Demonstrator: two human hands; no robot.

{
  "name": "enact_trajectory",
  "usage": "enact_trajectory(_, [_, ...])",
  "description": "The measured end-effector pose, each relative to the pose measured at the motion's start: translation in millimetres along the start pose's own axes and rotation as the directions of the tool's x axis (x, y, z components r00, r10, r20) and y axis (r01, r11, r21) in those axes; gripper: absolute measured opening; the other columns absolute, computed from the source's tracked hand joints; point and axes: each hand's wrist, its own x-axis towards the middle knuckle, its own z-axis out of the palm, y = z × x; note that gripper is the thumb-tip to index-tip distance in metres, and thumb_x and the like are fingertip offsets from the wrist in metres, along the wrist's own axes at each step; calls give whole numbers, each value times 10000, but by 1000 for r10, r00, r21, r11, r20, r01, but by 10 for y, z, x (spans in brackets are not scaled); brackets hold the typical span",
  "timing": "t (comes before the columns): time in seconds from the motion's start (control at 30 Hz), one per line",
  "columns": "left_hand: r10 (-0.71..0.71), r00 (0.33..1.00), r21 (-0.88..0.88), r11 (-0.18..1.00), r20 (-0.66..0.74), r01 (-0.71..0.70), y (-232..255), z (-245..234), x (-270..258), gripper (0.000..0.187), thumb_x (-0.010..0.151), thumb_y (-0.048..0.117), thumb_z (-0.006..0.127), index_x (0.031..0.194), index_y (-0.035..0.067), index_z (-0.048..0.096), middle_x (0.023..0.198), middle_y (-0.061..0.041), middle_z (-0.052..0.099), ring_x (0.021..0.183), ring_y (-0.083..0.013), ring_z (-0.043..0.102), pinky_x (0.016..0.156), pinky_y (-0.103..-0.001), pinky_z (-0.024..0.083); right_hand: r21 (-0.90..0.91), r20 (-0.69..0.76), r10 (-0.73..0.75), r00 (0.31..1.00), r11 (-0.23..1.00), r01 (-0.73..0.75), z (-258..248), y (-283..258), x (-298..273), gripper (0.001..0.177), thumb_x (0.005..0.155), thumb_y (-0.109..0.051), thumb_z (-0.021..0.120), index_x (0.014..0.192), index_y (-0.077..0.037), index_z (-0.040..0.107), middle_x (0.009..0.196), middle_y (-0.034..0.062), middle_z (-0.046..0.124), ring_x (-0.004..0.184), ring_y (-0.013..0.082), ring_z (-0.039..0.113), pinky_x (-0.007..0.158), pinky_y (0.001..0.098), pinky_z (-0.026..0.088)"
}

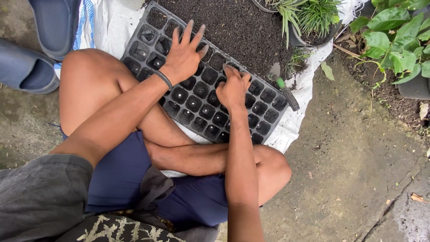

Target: Preparing soil on a plastic sheet and filling a multi-cell seed tray with soil for planting.

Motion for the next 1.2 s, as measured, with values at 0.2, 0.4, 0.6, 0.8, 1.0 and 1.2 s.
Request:
enact_trajectory(0.2, [8,1000,53,999,23,-10,-29,165,-31,391,934,164,596,1291,96,739,1691,-231,240,1517,-510,76,1124,-759,144,-206,-23,-152,988,968,144,-13,-219,-25,683,737,39,561,1413,-43,604,1522,100,529,1164,358,444,1001,458,352])
enact_trajectory(0.4, [-6,1000,27,1000,5,5,-7,1,-49,290,999,197,565,1174,66,756,1677,-232,279,1513,-504,114,1125,-757,142,-317,131,-137,982,933,172,234,-94,-19,728,761,-29,565,1482,-105,515,1577,4,467,1317,413,390,1045,571,320])
enact_trajectory(0.6, [26,999,97,995,-44,-21,5,-114,-106,234,934,208,639,879,43,795,1655,-227,368,1513,-495,167,1121,-726,176,-293,153,-90,984,947,132,266,-73,-36,753,765,6,541,1506,-119,486,1602,-2,437,1340,419,374,1076,565,299])
enact_trajectory(0.8, [-11,1000,43,999,10,10,-7,5,-87,246,963,218,612,956,67,807,1648,-241,343,1509,-513,137,1123,-753,149,-207,58,-171,984,962,179,258,-119,-95,705,740,19,547,1436,-92,563,1527,17,518,1247,374,413,1045,495,307])
enact_trajectory(1.0, [1,1000,-37,999,19,0,5,-76,-79,244,994,241,605,985,109,810,1641,-213,366,1516,-479,140,1137,-747,127,-209,108,-131,986,966,151,263,-167,-59,705,748,26,550,1445,-78,544,1518,42,529,1235,382,409,1034,510,305])
enact_trajectory(1.2, [-16,996,-38,999,93,20,-34,49,-48,270,969,243,597,1131,196,808,1662,-213,335,1519,-499,99,1140,-760,85,-205,147,-116,982,968,145,250,-151,-41,753,733,38,550,1477,-78,510,1553,45,494,1229,389,404,1026,503,307])
